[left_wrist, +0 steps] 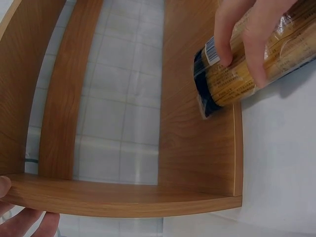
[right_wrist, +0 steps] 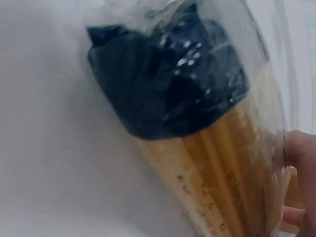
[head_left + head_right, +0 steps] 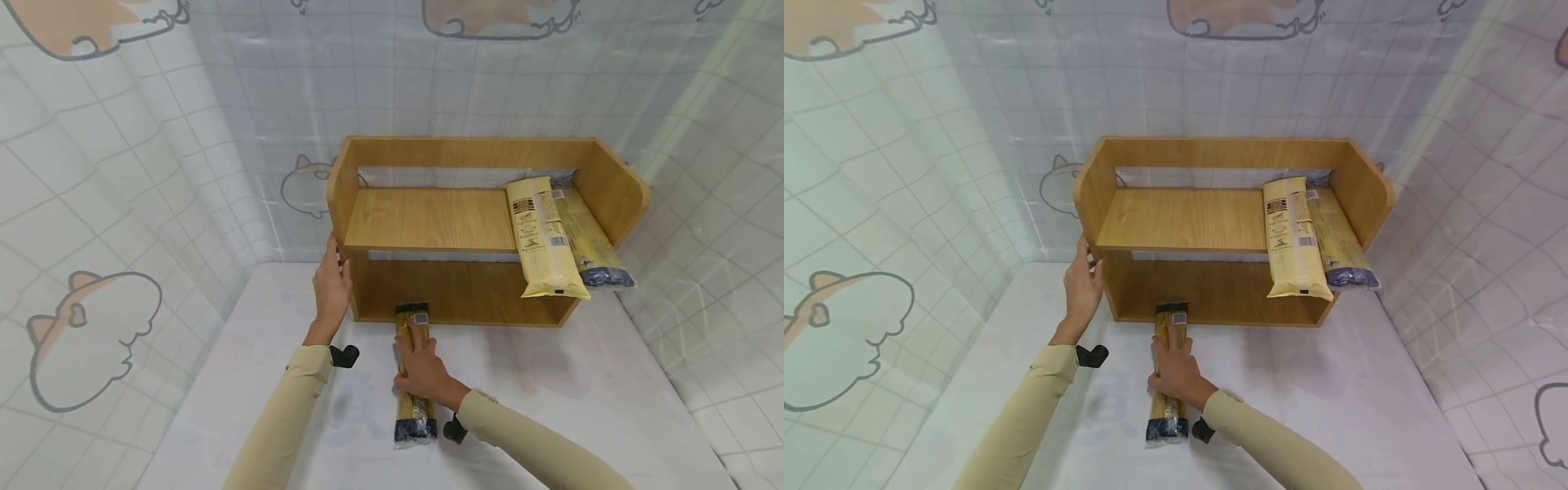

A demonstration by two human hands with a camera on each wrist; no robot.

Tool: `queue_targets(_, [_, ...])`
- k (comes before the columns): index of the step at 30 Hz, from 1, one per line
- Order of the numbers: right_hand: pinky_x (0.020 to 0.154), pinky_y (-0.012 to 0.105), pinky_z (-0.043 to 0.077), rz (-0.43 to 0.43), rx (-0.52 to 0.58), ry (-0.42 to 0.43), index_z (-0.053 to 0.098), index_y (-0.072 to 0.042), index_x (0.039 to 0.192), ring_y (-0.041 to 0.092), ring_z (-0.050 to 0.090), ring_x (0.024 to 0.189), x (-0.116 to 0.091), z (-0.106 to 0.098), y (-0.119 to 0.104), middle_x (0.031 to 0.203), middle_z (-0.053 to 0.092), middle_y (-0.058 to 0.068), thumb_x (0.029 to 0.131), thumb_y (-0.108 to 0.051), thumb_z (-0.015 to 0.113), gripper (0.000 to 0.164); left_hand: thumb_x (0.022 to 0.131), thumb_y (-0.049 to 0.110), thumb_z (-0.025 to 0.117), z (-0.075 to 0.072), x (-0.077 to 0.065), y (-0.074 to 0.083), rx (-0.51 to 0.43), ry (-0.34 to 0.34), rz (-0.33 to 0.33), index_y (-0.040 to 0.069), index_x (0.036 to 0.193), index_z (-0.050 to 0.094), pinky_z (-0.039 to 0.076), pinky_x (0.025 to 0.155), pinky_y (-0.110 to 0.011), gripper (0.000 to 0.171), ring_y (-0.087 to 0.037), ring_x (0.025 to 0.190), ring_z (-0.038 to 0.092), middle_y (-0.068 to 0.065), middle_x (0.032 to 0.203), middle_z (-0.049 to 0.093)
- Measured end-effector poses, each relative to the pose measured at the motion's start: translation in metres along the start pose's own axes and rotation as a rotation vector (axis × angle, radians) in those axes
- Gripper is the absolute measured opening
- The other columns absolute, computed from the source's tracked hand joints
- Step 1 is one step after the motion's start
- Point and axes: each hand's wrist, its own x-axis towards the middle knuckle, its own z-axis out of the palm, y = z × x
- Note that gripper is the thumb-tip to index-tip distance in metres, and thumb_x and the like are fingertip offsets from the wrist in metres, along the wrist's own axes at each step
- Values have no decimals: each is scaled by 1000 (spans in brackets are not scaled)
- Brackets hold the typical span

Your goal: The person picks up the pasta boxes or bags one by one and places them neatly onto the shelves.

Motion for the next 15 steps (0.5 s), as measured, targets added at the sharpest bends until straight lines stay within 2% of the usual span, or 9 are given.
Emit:
queue_targets(8, [41, 18, 36, 37, 116, 23, 29, -26, 137, 43, 30, 118, 3, 4, 5, 151, 1, 3, 71, -29, 66, 75, 89, 10, 51, -1, 0, 4, 9, -5, -8, 25, 141, 25, 56, 74, -40, 60, -29, 101, 62, -10, 128, 53])
queue_targets(15, [47, 21, 41, -15, 183, 28, 32, -20, 137, 41, 31, 116, -1, -3, 9, 151, 3, 3, 73, -18, 65, 72, 90, 9, 51, -2, 0, 3, 22, -11, -26, 25, 141, 24, 55, 75, -40, 60, -29, 101, 62, -11, 128, 53])
